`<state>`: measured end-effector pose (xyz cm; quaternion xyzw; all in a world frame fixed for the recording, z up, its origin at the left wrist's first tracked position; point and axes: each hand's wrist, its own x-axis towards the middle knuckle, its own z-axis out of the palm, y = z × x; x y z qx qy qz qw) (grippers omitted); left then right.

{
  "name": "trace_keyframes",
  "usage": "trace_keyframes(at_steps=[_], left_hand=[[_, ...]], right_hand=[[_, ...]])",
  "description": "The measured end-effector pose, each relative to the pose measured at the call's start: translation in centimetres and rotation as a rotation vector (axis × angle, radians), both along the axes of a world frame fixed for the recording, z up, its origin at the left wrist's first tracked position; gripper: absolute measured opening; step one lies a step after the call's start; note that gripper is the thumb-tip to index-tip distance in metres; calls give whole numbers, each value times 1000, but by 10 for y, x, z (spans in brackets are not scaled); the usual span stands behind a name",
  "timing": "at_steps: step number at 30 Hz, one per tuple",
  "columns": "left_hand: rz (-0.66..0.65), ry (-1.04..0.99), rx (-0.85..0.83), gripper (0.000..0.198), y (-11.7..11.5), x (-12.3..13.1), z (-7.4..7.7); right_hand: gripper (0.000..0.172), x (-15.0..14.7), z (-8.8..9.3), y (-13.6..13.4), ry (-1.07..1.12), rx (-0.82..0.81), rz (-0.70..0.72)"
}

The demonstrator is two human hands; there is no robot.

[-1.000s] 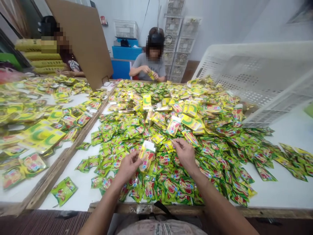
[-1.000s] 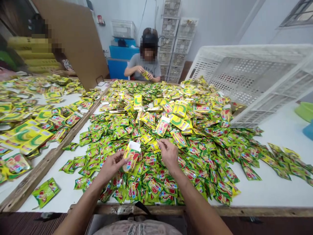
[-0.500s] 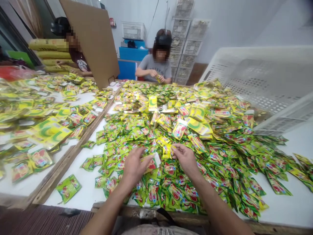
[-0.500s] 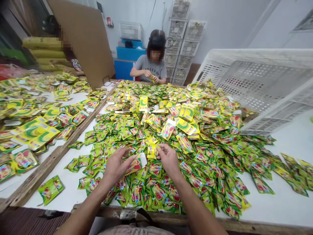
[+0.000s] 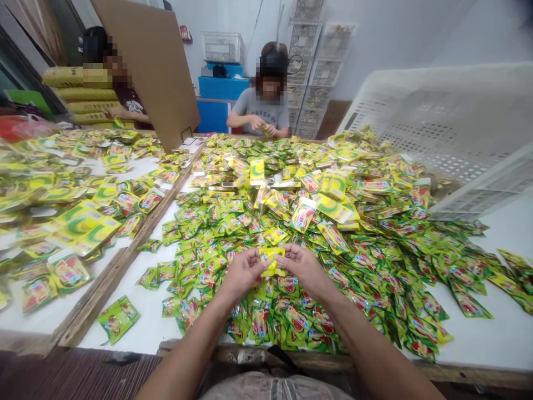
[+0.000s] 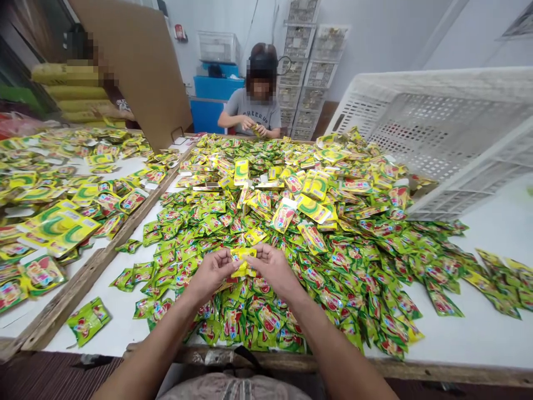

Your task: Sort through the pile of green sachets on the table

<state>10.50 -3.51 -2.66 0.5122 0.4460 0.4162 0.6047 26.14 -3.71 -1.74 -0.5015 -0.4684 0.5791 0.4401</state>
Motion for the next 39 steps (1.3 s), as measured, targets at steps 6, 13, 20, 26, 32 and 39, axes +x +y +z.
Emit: trace_keyframes(at_steps=[6, 13, 20, 26, 32, 39], left_hand=[[38, 280, 213, 30, 1, -1, -5], [127, 90, -16, 37, -3, -11, -30], [162, 18, -83, 35, -5, -7, -29], [59, -8, -106, 35, -12, -2, -18], [16, -45, -115, 44, -21, 3, -18], [55, -49, -89, 50, -18, 1, -24]], right_hand=[[32, 12, 1, -7, -354, 218, -72], [20, 33, -41, -39, -1034, 338, -102], [19, 37, -45, -32, -851, 460, -89], [15, 29, -8, -25, -518, 359, -7], [12, 5, -6, -18, -591, 470, -16], [30, -2, -15, -28, -351, 158, 36]])
